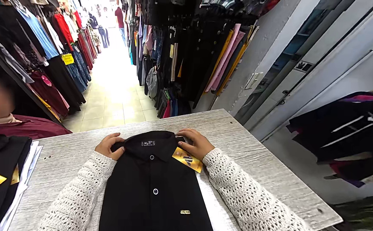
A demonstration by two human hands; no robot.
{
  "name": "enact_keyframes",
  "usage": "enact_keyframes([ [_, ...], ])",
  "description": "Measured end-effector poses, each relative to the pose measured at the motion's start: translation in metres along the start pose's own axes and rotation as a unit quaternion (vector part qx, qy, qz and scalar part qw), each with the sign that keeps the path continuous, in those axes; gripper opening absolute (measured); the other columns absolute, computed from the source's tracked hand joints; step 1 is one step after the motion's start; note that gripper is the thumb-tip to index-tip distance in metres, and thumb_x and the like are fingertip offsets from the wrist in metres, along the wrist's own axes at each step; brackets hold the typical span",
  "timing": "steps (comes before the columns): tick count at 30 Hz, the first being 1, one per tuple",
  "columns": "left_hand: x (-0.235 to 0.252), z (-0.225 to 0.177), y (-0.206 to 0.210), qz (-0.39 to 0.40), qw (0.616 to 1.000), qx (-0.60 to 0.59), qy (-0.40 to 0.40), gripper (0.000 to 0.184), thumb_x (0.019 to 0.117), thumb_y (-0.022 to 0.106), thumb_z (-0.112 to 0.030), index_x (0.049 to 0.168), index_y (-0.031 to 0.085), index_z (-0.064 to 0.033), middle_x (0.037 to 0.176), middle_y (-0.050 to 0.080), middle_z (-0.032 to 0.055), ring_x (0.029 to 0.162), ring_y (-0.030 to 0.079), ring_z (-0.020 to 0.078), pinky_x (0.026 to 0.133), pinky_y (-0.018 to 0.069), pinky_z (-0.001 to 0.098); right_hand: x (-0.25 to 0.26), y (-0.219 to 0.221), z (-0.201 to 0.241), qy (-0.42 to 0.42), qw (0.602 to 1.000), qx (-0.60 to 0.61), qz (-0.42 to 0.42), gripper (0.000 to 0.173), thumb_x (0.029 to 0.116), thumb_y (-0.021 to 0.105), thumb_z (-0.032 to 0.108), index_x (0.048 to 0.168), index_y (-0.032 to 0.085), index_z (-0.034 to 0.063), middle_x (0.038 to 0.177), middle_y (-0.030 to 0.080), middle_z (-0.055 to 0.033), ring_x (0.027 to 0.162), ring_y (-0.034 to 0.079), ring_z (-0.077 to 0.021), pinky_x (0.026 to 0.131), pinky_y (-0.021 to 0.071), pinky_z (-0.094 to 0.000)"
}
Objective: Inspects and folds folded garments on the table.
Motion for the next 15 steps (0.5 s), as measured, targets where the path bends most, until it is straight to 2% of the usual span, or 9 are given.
enact_keyframes([
  [5,0.001,-0.012,0.003,-0.041,0.998,0.022,0.035,0.027,0.0887,0.074,-0.012,0.112,0.073,0.0020,0.139,0.061,0.0223,0.128,0.059,0.0365,0.106,0.0464,0.0565,-0.001,0.004,0.008,-0.027,0.999,0.020,-0.032,0.031,0.0960,0.067,0.015,0.121,0.071,-0.0029,0.136,0.062,-0.0227,0.129,0.058,-0.0360,0.107,0.0465,-0.0529],
  [7,0.002,-0.011,0.005,-0.048,0.998,0.015,0.041,0.030,0.0908,0.071,-0.014,0.116,0.071,0.0029,0.138,0.061,0.0221,0.130,0.058,0.0357,0.107,0.0456,0.0555,-0.001,0.003,0.010,-0.030,0.998,0.035,-0.042,0.030,0.0955,0.068,0.014,0.120,0.070,-0.0030,0.135,0.063,-0.0217,0.127,0.060,-0.0336,0.106,0.0477,-0.0507],
  [9,0.002,-0.010,0.008,-0.032,0.999,0.003,0.025,0.038,0.0961,0.065,-0.017,0.127,0.065,0.0042,0.142,0.058,0.0231,0.135,0.055,0.0354,0.112,0.0421,0.0537,-0.001,0.002,0.011,-0.014,0.998,0.045,-0.051,0.030,0.0957,0.069,0.014,0.122,0.069,-0.0011,0.132,0.065,-0.0179,0.122,0.063,-0.0282,0.104,0.0496,-0.0483],
  [11,0.003,-0.013,0.010,-0.030,0.999,0.002,0.015,0.039,0.0985,0.063,-0.018,0.130,0.064,0.0047,0.143,0.056,0.0239,0.136,0.054,0.0357,0.113,0.0410,0.0529,-0.001,0.003,0.011,0.011,0.998,0.044,-0.051,0.034,0.0946,0.072,0.015,0.126,0.066,0.0015,0.127,0.068,-0.0158,0.112,0.067,-0.0271,0.097,0.0529,-0.0504],
  [12,0.003,-0.015,0.011,-0.036,0.999,0.010,0.022,0.038,0.0975,0.064,-0.017,0.129,0.064,0.0052,0.143,0.056,0.0251,0.135,0.054,0.0373,0.112,0.0414,0.0539,0.000,0.004,0.011,0.012,0.998,0.038,-0.049,0.037,0.0937,0.073,0.014,0.128,0.064,0.0009,0.125,0.068,-0.0174,0.109,0.068,-0.0291,0.095,0.0533,-0.0523],
  [15,0.007,-0.019,0.012,-0.047,0.996,0.046,0.066,0.037,0.0918,0.067,-0.012,0.123,0.066,0.0077,0.137,0.058,0.0290,0.128,0.057,0.0423,0.107,0.0458,0.0569,0.001,0.005,0.017,-0.052,0.997,-0.004,-0.055,0.036,0.0921,0.072,0.009,0.126,0.065,-0.0038,0.128,0.066,-0.0215,0.119,0.065,-0.0332,0.102,0.0511,-0.0526],
])
Point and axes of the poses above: each hand's wrist, its own x-axis towards the middle knuckle, its own y-axis out of the palm, z = x × y, the point moved 3 cm from there along x, towards the middle knuckle
